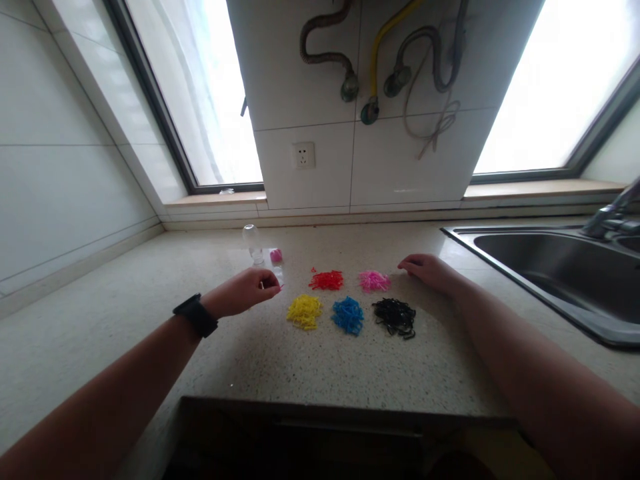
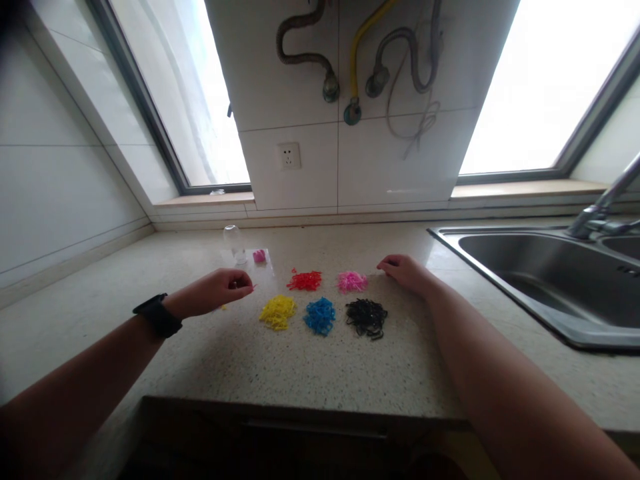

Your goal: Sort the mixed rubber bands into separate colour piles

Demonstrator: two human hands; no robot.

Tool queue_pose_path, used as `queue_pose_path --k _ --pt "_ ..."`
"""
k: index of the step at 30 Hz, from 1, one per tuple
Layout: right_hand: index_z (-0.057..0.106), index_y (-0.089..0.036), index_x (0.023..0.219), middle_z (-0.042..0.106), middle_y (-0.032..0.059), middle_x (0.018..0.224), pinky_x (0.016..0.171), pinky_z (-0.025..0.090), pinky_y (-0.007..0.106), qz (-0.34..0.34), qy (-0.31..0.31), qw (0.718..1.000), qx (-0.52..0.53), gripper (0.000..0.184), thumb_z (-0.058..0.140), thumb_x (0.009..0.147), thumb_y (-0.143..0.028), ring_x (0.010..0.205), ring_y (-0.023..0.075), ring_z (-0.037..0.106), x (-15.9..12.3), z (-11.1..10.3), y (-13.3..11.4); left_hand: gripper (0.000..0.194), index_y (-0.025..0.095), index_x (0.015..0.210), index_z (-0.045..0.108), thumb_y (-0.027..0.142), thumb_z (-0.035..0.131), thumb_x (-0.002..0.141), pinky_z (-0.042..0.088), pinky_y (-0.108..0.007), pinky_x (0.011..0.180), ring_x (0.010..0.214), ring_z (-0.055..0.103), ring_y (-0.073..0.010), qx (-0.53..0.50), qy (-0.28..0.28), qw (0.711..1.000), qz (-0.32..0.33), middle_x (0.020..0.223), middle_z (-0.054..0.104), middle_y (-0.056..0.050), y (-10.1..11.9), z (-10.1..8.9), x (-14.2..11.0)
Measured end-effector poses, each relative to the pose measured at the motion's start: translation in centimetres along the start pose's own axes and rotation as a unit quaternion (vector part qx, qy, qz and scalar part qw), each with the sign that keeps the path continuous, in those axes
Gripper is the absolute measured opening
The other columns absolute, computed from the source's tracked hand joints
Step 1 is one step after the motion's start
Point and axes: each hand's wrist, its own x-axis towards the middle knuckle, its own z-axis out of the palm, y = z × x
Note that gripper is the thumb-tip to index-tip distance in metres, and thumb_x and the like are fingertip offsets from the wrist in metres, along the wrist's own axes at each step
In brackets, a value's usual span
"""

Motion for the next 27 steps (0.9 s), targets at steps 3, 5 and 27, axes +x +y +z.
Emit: queue_pose_path --k 3,5,27 --pt "0.075 -0.017 0.091 0.07 0.0054 0.074 0.064 0.044 0.031 -0.018 0.002 1.0 0.011 0.034 0.055 0.083 -0.044 0.067 0.0183 0.06 -0.1 0.2 -0.3 0.037 0.014 0.09 0.067 0.05 0.056 0.089 0.04 -0.025 0.059 0.065 0.051 -0.0124 -0.029 -0.005 0.999 0.014 0.077 0.062 -0.002 1.4 1.3 -0.1" --pt "0.074 -0.017 0.09 0.068 0.0049 0.072 0.062 0.043 0.03 -0.044 0.005 0.999 0.032 0.035 0.056 0.083 -0.046 0.065 0.0174 0.058 -0.3 0.4 -0.9 0.036 0.015 0.092 0.067 0.049 0.056 0.09 0.041 -0.025 0.059 0.066 0.051 -0.0124 -0.052 -0.011 0.998 0.021 0.077 0.062 -0.002 2.2 2.3 -0.1" --pt "0.075 -0.023 0.093 0.069 0.0021 0.082 0.065 0.045 0.025 -0.365 -0.202 0.895 0.156 0.017 0.067 0.088 -0.037 0.071 0.0123 0.06 -7.9 5.2 -15.5 0.013 0.018 0.087 0.067 0.028 0.06 0.088 0.035 -0.023 0.056 0.06 0.047 -0.0099 -0.056 0.063 0.988 0.126 0.067 0.057 0.001 7.0 8.3 -2.1"
